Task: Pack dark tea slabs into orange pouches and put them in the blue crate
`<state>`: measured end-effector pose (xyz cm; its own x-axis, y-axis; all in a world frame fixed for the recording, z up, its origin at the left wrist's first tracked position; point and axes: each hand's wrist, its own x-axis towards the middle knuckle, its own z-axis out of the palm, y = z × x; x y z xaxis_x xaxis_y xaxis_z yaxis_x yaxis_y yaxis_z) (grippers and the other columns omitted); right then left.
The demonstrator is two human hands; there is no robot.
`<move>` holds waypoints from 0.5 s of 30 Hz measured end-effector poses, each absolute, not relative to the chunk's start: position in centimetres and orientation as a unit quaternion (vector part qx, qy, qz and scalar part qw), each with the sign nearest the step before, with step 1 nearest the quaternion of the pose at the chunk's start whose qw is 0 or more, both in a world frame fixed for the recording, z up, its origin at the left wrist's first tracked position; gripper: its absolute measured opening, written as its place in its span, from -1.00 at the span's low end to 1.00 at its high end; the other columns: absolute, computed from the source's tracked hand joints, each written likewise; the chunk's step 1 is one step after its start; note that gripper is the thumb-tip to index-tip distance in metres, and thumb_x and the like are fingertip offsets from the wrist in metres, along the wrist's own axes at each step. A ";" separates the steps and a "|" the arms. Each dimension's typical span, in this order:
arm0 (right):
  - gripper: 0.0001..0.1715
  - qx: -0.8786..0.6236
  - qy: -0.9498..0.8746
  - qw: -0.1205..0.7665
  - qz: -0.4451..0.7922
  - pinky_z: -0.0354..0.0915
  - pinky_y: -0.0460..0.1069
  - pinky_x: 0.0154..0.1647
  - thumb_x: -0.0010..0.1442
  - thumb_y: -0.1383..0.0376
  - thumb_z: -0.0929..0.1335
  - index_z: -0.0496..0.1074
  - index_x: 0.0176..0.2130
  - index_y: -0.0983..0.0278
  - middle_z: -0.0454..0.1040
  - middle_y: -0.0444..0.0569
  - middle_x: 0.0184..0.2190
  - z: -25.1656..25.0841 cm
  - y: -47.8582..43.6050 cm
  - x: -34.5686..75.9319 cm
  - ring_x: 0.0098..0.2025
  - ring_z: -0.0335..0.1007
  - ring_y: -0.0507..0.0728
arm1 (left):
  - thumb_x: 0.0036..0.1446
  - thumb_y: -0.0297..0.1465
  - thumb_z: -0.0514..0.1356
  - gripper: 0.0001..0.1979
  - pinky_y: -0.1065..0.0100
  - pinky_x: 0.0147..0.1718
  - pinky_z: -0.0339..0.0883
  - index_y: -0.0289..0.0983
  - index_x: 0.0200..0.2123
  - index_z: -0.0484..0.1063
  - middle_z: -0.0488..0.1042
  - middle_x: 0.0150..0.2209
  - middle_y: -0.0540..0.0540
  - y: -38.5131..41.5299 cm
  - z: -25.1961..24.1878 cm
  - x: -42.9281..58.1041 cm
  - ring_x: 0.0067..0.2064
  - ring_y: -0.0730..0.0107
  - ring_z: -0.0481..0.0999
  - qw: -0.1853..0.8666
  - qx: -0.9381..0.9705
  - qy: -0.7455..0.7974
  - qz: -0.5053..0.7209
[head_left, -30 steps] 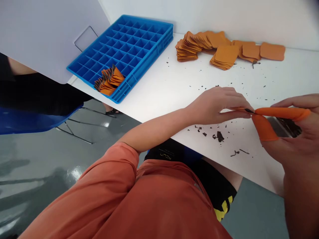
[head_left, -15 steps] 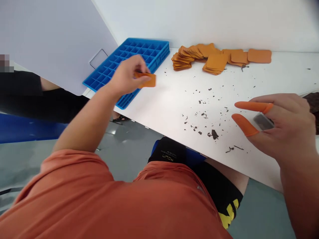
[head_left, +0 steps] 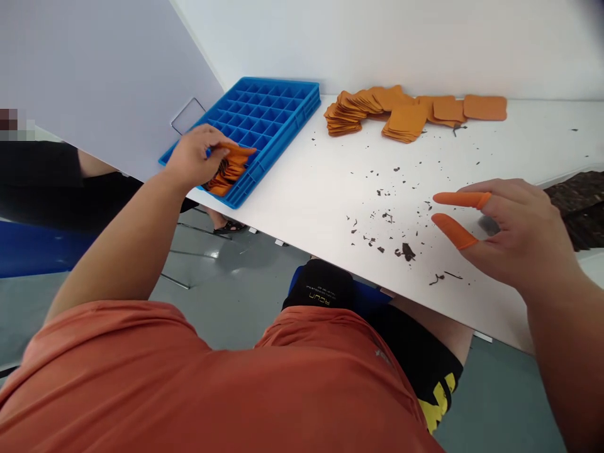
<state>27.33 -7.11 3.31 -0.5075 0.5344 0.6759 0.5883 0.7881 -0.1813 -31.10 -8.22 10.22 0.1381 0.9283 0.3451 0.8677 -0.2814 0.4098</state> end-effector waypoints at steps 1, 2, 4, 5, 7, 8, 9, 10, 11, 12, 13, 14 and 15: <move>-0.75 -0.323 -0.870 0.370 -0.028 0.42 0.17 -0.04 0.34 0.21 0.45 0.59 0.01 0.16 0.66 0.01 -0.14 3.3 -7.1 27.3 -0.15 0.58 0.26 | 0.18 0.33 0.27 -0.39 -0.02 -0.14 0.22 -0.06 -0.11 0.62 0.42 -0.22 -0.05 -7.9 10.1 -31.6 -0.17 0.27 0.20 0.071 0.763 0.596 0.240; -0.74 -0.323 -0.873 0.365 -0.022 0.42 0.18 -0.03 0.34 0.21 0.45 0.59 0.02 0.17 0.67 0.02 -0.13 3.3 -7.2 27.3 -0.14 0.58 0.27 | 0.19 0.31 0.28 -0.42 0.02 -0.20 0.20 -0.06 -0.14 0.63 0.44 -0.25 -0.05 -7.6 10.0 -32.1 -0.22 0.28 0.18 0.085 0.769 0.593 0.222; -0.74 -0.320 -0.877 0.357 -0.015 0.41 0.19 -0.03 0.34 0.22 0.45 0.60 0.01 0.19 0.67 0.03 -0.13 3.4 -7.3 27.3 -0.14 0.58 0.28 | 0.20 0.27 0.30 -0.47 0.10 -0.31 0.16 -0.04 -0.15 0.64 0.47 -0.31 -0.03 -7.2 9.7 -32.9 -0.29 0.30 0.14 0.105 0.777 0.588 0.201; -0.74 -0.318 -0.879 0.355 -0.015 0.41 0.20 -0.03 0.35 0.21 0.44 0.60 0.01 0.20 0.66 0.04 -0.12 3.4 -7.3 27.3 -0.14 0.58 0.29 | 0.21 0.26 0.29 -0.49 0.13 -0.35 0.13 -0.03 -0.17 0.64 0.47 -0.35 -0.03 -7.0 9.6 -33.1 -0.31 0.31 0.12 0.113 0.781 0.584 0.190; -0.75 -0.312 -0.882 0.352 -0.017 0.41 0.22 -0.03 0.36 0.22 0.44 0.60 0.00 0.22 0.66 0.06 -0.12 3.5 -7.4 27.2 -0.13 0.58 0.31 | 0.22 0.26 0.28 -0.51 0.18 -0.40 0.07 -0.01 -0.21 0.62 0.44 -0.44 -0.01 -6.8 9.4 -33.3 -0.36 0.32 0.10 0.126 0.788 0.579 0.168; -0.75 -0.308 -0.884 0.351 -0.018 0.41 0.23 -0.03 0.36 0.22 0.43 0.60 0.00 0.22 0.66 0.07 -0.12 3.6 -7.5 27.2 -0.13 0.59 0.32 | 0.23 0.25 0.27 -0.51 0.20 -0.41 0.05 -0.02 -0.22 0.62 0.43 -0.46 0.00 -6.8 9.4 -33.4 -0.38 0.33 0.10 0.130 0.790 0.578 0.160; -0.76 -0.305 -0.885 0.351 -0.018 0.40 0.23 -0.04 0.37 0.22 0.43 0.60 0.00 0.23 0.66 0.07 -0.12 3.6 -7.5 27.1 -0.12 0.59 0.33 | 0.23 0.24 0.27 -0.52 0.20 -0.42 0.04 -0.03 -0.22 0.62 0.43 -0.47 0.01 -6.8 9.4 -33.4 -0.39 0.34 0.11 0.131 0.791 0.578 0.152; -0.76 -0.303 -0.886 0.350 -0.019 0.40 0.23 -0.04 0.37 0.23 0.43 0.60 0.00 0.22 0.66 0.07 -0.12 3.7 -7.6 27.1 -0.11 0.59 0.33 | 0.24 0.22 0.29 -0.53 0.21 -0.42 0.03 -0.04 -0.20 0.62 0.45 -0.46 0.02 -6.8 9.4 -33.4 -0.39 0.36 0.13 0.131 0.792 0.578 0.144; -0.76 -0.303 -0.887 0.348 -0.018 0.40 0.22 -0.04 0.37 0.23 0.43 0.60 0.00 0.22 0.66 0.07 -0.12 3.7 -7.6 27.1 -0.11 0.59 0.33 | 0.23 0.19 0.32 -0.54 0.22 -0.41 0.03 -0.05 -0.17 0.63 0.48 -0.45 0.03 -6.8 9.4 -33.4 -0.39 0.38 0.16 0.130 0.793 0.579 0.137; -0.76 -0.304 -0.887 0.348 -0.017 0.39 0.22 -0.05 0.37 0.23 0.43 0.60 0.01 0.22 0.66 0.06 -0.12 3.8 -7.6 27.1 -0.11 0.59 0.33 | 0.21 0.16 0.36 -0.56 0.23 -0.39 0.04 -0.07 -0.14 0.63 0.52 -0.42 0.05 -6.9 9.4 -33.5 -0.37 0.41 0.19 0.129 0.795 0.579 0.129; -0.75 -0.306 -0.887 0.346 -0.015 0.38 0.22 -0.05 0.37 0.23 0.43 0.60 0.01 0.22 0.66 0.06 -0.12 3.8 -7.7 27.1 -0.11 0.59 0.32 | 0.18 0.11 0.40 -0.58 0.24 -0.38 0.06 -0.08 -0.12 0.64 0.56 -0.39 0.07 -7.0 9.4 -33.5 -0.36 0.43 0.22 0.128 0.797 0.577 0.123; -0.75 -0.308 -0.887 0.343 -0.012 0.37 0.22 -0.04 0.37 0.22 0.43 0.60 0.02 0.21 0.66 0.05 -0.11 3.8 -7.7 27.1 -0.12 0.59 0.32 | 0.15 0.06 0.45 -0.60 0.25 -0.35 0.07 -0.09 -0.13 0.66 0.59 -0.37 0.10 -7.1 9.3 -33.5 -0.34 0.44 0.24 0.127 0.801 0.572 0.121; -0.74 -0.311 -0.888 0.339 -0.007 0.37 0.22 -0.04 0.38 0.22 0.42 0.60 0.02 0.21 0.66 0.05 -0.10 3.8 -7.7 27.1 -0.11 0.59 0.32 | 0.12 0.02 0.49 -0.62 0.25 -0.33 0.08 -0.08 -0.15 0.67 0.60 -0.36 0.13 -7.3 9.3 -33.6 -0.33 0.45 0.25 0.127 0.806 0.566 0.120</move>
